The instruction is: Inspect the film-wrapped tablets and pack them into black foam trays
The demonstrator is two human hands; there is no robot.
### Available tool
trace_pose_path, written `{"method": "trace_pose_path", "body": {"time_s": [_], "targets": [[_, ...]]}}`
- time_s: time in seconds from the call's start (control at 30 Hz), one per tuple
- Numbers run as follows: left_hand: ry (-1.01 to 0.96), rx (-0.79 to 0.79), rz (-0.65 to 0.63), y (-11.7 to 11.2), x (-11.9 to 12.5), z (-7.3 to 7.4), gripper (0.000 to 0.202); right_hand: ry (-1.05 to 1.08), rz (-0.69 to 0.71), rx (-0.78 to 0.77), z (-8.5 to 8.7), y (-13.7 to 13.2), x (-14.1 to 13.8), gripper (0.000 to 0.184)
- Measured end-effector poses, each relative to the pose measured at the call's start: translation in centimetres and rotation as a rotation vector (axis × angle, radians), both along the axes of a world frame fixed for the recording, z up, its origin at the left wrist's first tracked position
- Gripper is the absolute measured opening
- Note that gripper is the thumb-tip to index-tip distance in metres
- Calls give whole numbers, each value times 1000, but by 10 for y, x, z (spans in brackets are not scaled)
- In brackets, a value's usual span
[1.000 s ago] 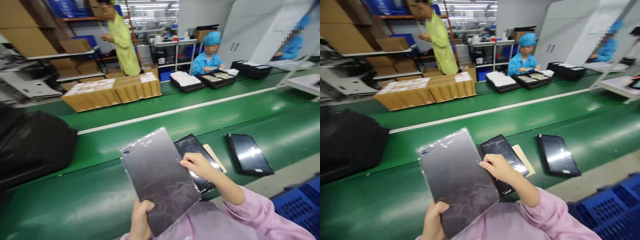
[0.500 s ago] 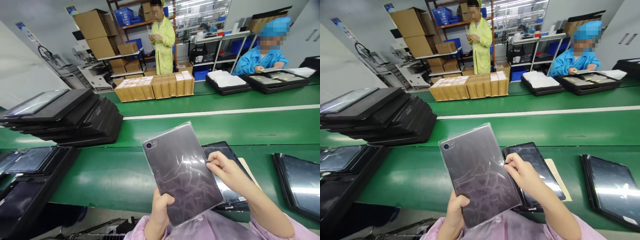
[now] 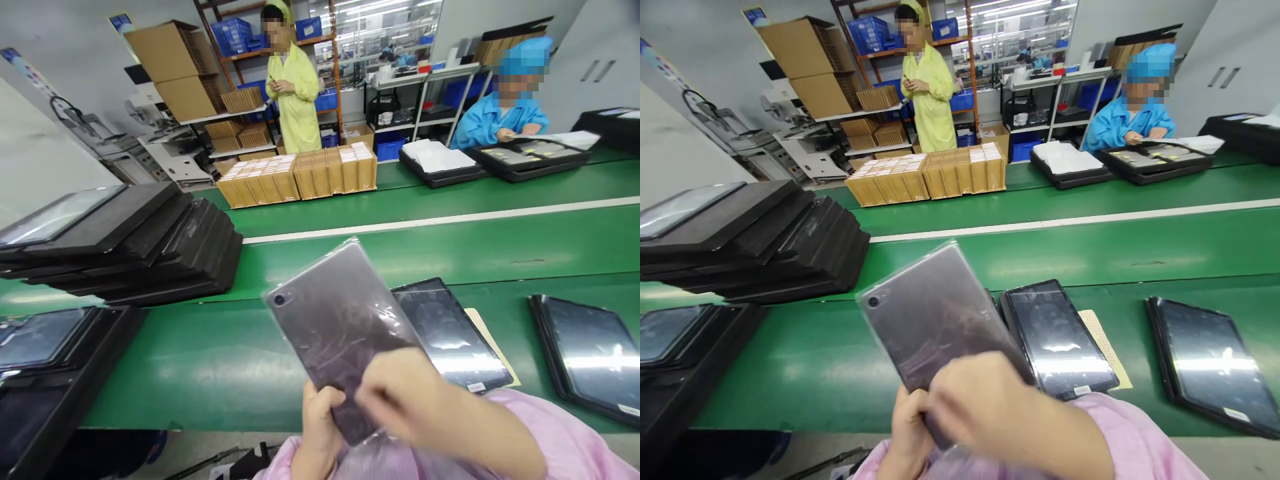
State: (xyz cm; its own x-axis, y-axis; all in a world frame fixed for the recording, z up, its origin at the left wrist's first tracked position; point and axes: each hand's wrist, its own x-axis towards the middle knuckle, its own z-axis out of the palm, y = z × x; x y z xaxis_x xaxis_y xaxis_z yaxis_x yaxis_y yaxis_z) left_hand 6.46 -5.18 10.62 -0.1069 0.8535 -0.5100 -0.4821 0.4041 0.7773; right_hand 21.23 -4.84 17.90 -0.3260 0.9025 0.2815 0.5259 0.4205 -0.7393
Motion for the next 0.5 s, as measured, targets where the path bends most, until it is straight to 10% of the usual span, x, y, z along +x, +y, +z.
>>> {"method": "trace_pose_path", "body": {"time_s": [0.13,0.33,0.5], "targets": [[-72,48,-13,0,-10,8,37,-24,-144,-31,8,13,-14,11],[35,45,-41,8,-10,16,31,-72,-217,-70,-6,11,-117,21],[114,27,-74,10,0,2,17,-213,-2,112,-37,4,-96,23]]}}
